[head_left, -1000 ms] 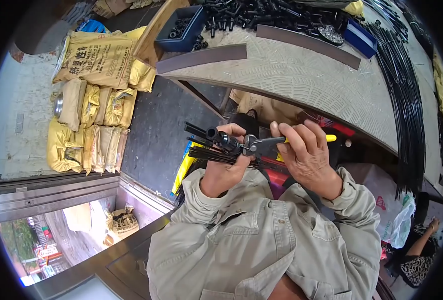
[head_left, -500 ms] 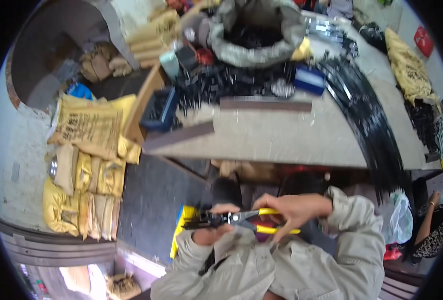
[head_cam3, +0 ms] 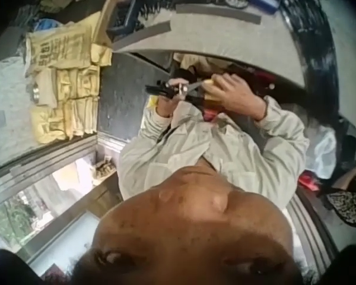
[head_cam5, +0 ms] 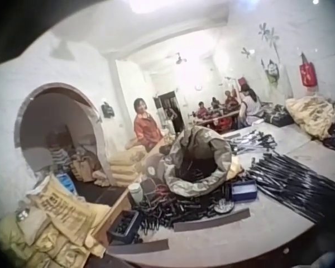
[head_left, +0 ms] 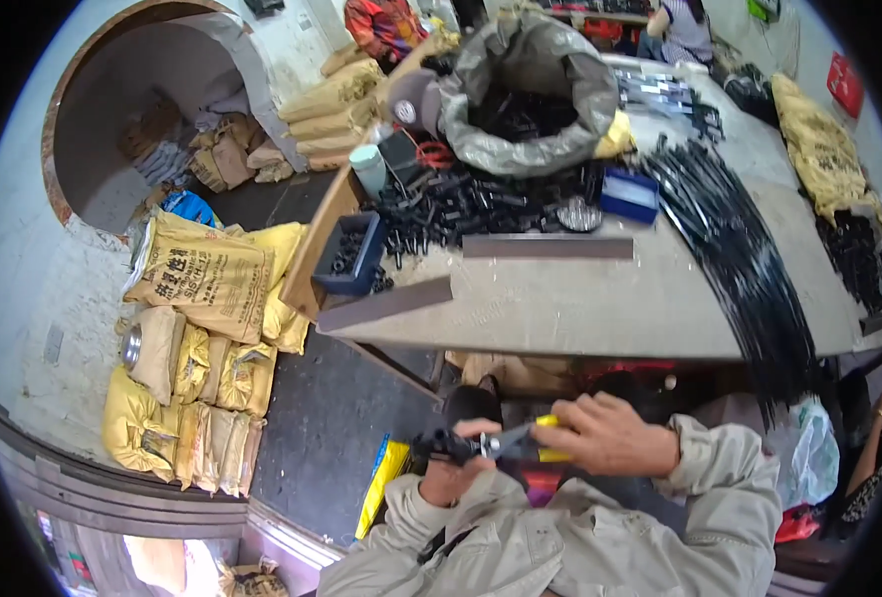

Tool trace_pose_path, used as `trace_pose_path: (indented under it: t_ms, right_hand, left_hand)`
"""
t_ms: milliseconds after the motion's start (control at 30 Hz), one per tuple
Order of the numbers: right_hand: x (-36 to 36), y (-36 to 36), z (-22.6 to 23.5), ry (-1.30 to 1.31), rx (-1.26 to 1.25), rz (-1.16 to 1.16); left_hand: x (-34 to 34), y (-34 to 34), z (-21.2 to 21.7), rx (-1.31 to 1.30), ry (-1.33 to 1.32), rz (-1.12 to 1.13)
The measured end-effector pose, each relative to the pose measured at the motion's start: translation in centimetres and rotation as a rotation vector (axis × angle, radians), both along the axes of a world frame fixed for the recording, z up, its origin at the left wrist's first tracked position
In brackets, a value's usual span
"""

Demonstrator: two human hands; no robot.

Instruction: Assembling black cable components using pliers at a factory workstation.

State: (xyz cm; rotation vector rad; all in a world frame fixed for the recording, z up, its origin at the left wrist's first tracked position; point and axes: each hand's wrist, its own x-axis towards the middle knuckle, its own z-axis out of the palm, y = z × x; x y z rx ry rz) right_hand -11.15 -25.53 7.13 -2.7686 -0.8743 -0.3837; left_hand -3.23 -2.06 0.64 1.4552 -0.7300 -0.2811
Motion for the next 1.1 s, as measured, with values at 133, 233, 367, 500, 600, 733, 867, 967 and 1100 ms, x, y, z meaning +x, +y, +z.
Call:
trace_pose_path:
  t_ms: [133,233,367,500,600,733,867,967,1100]
  right_hand:
    - [0.7,-2.5,0.0,1.230,0.574,0.233]
    - [1.3,-1.9,-1.5,1.711,1.092,0.359]
    - [1.1,-1.7,0.0,0.325,0.305,0.155]
    - [0.7,0.7,-1.8,0.057,0.130,-0.094]
    - [1.9,0.9,-0.2,0.079,0.100,-0.064]
    - [2.1,1.1,-0.9,0.098,0.025,-0.105]
    - [1.3,2.5,-4.8,0.019,0.185,-0.152]
    - [1.0,2.7,-5.3,-0.053,0.304,-0.181]
    - [1.7,0.0,-0.9,0.435,0.399,0.023]
  left_hand:
    - [-0.3,0.9,0.9,-0.011,0.257,-0.213]
    - [0.2,1.5,0.4,0.046,0.124,-0.232]
    - [0.3,0.4,-0.7,-0.042,0.135,-0.051]
    - [0.2,-0.2,0.6,-0.032,0.054,-0.045]
    - [0.1,-0.5,-0.3,-0.213,0.188,-0.044]
    - [0.3,-0.3,-0.5,-0.240,0.252,-0.003]
    - [-0.3,-0.2,-0.5,-0.223,0.242,0.068]
    - [-0.5,-1.1,-0.1,-0.214,0.201,0.162]
    - [0.2,-0.7,0.2,-0.107,0.217,0.084]
